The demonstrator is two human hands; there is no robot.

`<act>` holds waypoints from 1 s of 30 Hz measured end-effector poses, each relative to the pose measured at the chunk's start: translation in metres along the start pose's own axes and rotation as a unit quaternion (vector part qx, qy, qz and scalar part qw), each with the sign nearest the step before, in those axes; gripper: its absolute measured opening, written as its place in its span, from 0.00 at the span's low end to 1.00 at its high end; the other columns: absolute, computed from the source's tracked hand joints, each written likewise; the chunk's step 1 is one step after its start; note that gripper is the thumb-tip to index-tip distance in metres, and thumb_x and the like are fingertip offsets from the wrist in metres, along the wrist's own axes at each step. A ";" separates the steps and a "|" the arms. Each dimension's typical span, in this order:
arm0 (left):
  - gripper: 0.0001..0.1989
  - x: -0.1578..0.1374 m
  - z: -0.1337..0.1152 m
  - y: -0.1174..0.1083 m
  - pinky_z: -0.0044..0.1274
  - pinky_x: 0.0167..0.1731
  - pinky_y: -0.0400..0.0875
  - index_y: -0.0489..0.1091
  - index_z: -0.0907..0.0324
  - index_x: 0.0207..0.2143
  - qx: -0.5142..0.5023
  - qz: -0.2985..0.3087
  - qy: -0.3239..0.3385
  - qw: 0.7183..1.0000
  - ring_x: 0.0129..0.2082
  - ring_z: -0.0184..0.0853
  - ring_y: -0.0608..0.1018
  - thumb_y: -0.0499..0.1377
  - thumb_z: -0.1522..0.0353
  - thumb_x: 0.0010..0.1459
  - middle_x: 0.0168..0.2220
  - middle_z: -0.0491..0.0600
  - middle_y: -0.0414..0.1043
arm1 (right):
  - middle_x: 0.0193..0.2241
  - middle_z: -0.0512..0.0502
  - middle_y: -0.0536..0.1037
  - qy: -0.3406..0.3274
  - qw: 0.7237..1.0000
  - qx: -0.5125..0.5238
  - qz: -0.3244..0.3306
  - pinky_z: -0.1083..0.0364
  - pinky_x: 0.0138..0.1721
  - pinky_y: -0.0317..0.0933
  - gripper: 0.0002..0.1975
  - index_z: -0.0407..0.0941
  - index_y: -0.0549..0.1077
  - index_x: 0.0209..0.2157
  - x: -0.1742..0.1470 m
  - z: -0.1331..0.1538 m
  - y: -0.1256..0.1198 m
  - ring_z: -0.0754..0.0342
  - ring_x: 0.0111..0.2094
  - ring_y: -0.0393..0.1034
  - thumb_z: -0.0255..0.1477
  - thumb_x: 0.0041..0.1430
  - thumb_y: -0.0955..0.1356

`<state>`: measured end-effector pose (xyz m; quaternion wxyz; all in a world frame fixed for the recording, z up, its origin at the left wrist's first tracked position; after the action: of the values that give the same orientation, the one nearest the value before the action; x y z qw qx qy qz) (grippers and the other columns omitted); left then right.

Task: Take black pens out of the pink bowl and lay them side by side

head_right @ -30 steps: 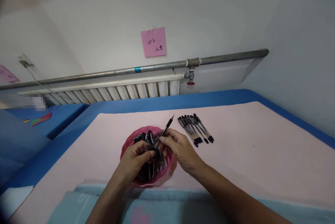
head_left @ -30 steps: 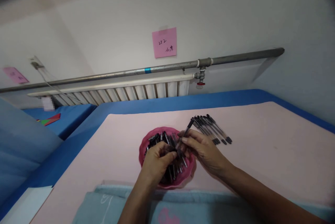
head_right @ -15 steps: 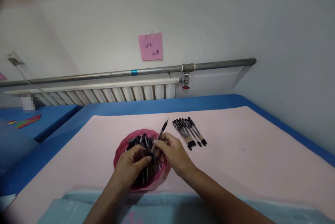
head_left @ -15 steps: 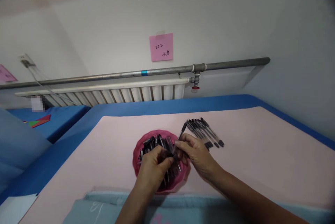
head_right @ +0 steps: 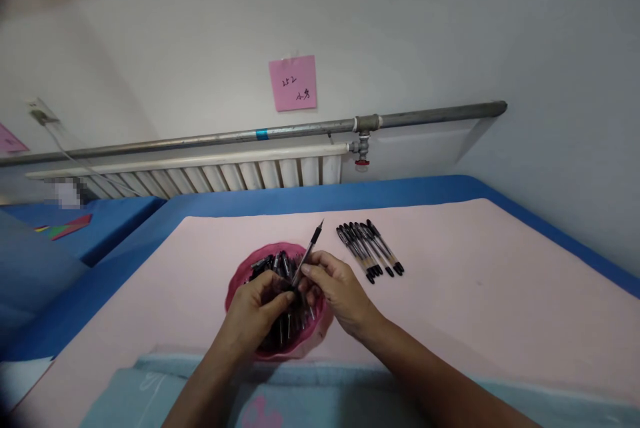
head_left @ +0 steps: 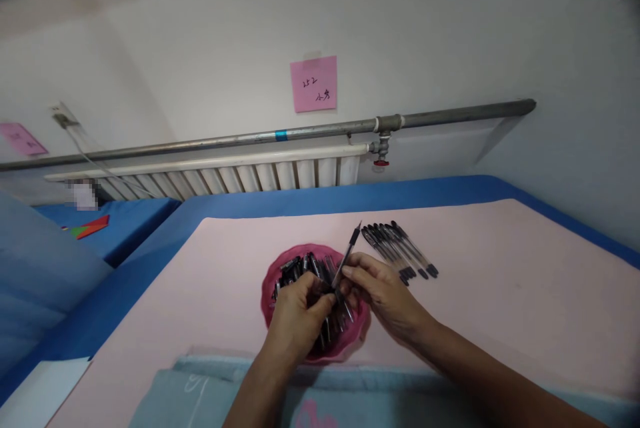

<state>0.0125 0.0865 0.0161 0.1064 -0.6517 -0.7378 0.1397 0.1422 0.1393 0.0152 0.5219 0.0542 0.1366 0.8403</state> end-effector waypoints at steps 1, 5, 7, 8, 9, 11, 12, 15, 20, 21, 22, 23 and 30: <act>0.03 -0.001 -0.002 0.000 0.22 0.25 0.62 0.65 0.58 0.26 0.020 -0.007 0.010 1.000 0.24 0.30 0.70 0.55 0.69 0.51 0.24 0.43 0.70 | 0.18 0.55 0.71 -0.001 1.000 -0.001 -0.003 0.60 0.20 0.57 0.07 0.43 0.68 0.28 0.000 -0.001 0.000 0.61 0.16 0.63 0.32 0.52 0.67; 0.02 -0.003 -0.009 -0.002 0.23 0.27 0.63 0.67 0.58 0.28 0.091 -0.018 0.046 0.995 0.27 0.31 0.72 0.55 0.70 0.52 0.26 0.44 0.72 | 0.17 0.55 0.72 -0.007 1.000 -0.014 -0.012 0.60 0.19 0.57 0.06 0.44 0.66 0.27 0.000 -0.001 0.001 0.61 0.16 0.64 0.32 0.53 0.66; 0.03 -0.003 -0.011 -0.003 0.24 0.29 0.64 0.67 0.58 0.29 0.126 -0.029 0.067 0.989 0.29 0.32 0.73 0.54 0.70 0.53 0.28 0.46 0.73 | 0.18 0.55 0.72 -0.008 1.000 -0.014 -0.017 0.60 0.18 0.58 0.06 0.44 0.65 0.28 0.000 -0.001 0.002 0.61 0.16 0.64 0.32 0.52 0.66; 0.04 -0.004 -0.012 -0.003 0.24 0.30 0.64 0.68 0.58 0.30 0.148 -0.040 0.080 0.985 0.29 0.33 0.73 0.53 0.71 0.54 0.29 0.46 0.73 | 0.18 0.55 0.73 -0.007 1.000 -0.012 -0.021 0.60 0.18 0.57 0.07 0.45 0.65 0.28 0.000 -0.001 0.002 0.60 0.16 0.64 0.32 0.52 0.66; 0.04 -0.004 -0.013 -0.002 0.25 0.31 0.64 0.68 0.58 0.30 0.173 -0.052 0.095 0.979 0.30 0.33 0.73 0.53 0.71 0.54 0.29 0.47 0.73 | 0.18 0.55 0.72 -0.005 1.000 -0.011 -0.025 0.60 0.17 0.57 0.07 0.45 0.64 0.28 0.000 0.000 0.003 0.60 0.15 0.64 0.32 0.52 0.67; 0.05 -0.006 -0.014 0.001 0.26 0.31 0.64 0.67 0.59 0.31 0.225 -0.068 0.127 0.964 0.30 0.34 0.73 0.51 0.72 0.55 0.29 0.49 0.72 | 0.17 0.56 0.72 -0.002 0.999 -0.014 -0.033 0.60 0.16 0.57 0.08 0.45 0.63 0.28 -0.001 0.000 0.003 0.60 0.14 0.64 0.33 0.52 0.67; 0.06 -0.006 -0.014 0.004 0.26 0.32 0.64 0.67 0.59 0.30 0.249 -0.074 0.141 0.955 0.31 0.35 0.73 0.51 0.73 0.55 0.29 0.50 0.72 | 0.17 0.56 0.71 -0.001 0.999 -0.017 -0.038 0.60 0.16 0.57 0.08 0.45 0.63 0.28 -0.001 0.000 0.003 0.60 0.14 0.64 0.34 0.52 0.67; 0.07 -0.008 -0.015 0.011 0.28 0.32 0.64 0.66 0.60 0.29 0.308 -0.089 0.173 0.931 0.31 0.37 0.73 0.50 0.74 0.55 0.29 0.51 0.72 | 0.16 0.56 0.71 -0.002 0.999 -0.025 -0.048 0.60 0.16 0.57 0.08 0.45 0.63 0.27 -0.002 0.000 0.003 0.60 0.14 0.63 0.33 0.52 0.67; 0.06 -0.004 -0.016 -0.002 0.24 0.32 0.66 0.68 0.58 0.32 0.233 -0.067 0.147 0.959 0.31 0.34 0.74 0.52 0.70 0.56 0.30 0.48 0.73 | 0.17 0.55 0.71 -0.012 0.998 -0.011 -0.067 0.61 0.17 0.58 0.07 0.45 0.62 0.27 -0.001 0.000 0.002 0.60 0.16 0.65 0.32 0.52 0.66; 0.07 -0.002 -0.015 -0.012 0.24 0.33 0.66 0.69 0.58 0.34 0.207 -0.077 0.131 0.966 0.32 0.33 0.74 0.53 0.67 0.56 0.32 0.47 0.74 | 0.17 0.55 0.71 -0.015 0.997 -0.003 -0.076 0.61 0.17 0.58 0.07 0.45 0.62 0.27 -0.001 0.000 0.001 0.59 0.17 0.66 0.32 0.52 0.66; 0.09 -0.001 -0.013 -0.025 0.24 0.34 0.67 0.69 0.57 0.35 0.185 -0.106 0.112 0.971 0.32 0.33 0.74 0.51 0.66 0.57 0.32 0.47 0.74 | 0.17 0.55 0.71 -0.018 0.996 0.002 -0.084 0.61 0.16 0.57 0.07 0.45 0.63 0.27 -0.001 0.001 0.000 0.59 0.18 0.66 0.31 0.52 0.66; 0.10 0.000 -0.010 -0.039 0.24 0.35 0.67 0.70 0.57 0.36 0.174 -0.149 0.088 0.969 0.33 0.33 0.75 0.50 0.66 0.58 0.33 0.47 0.75 | 0.16 0.55 0.70 -0.018 0.996 0.004 -0.091 0.62 0.16 0.56 0.06 0.45 0.63 0.27 -0.001 0.001 -0.002 0.59 0.17 0.65 0.31 0.52 0.66; 0.10 0.008 0.022 -0.095 0.28 0.42 0.67 0.71 0.59 0.36 0.240 -0.232 -0.034 0.942 0.39 0.36 0.75 0.51 0.69 0.54 0.38 0.51 0.74 | 0.14 0.56 0.68 -0.007 0.996 -0.030 -0.088 0.61 0.14 0.52 0.06 0.46 0.65 0.27 0.000 0.001 -0.006 0.59 0.14 0.60 0.32 0.51 0.67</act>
<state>-0.0845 0.0823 0.0279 0.2639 -0.4122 -0.8164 0.3064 0.1477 0.1421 0.0147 0.5960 0.0318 0.1117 0.7945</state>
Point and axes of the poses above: each hand's wrist, its own x-axis towards the middle knuckle, its own y-axis out of the palm, z = x × y, the point moved 4 cm from there along x, towards the middle knuckle
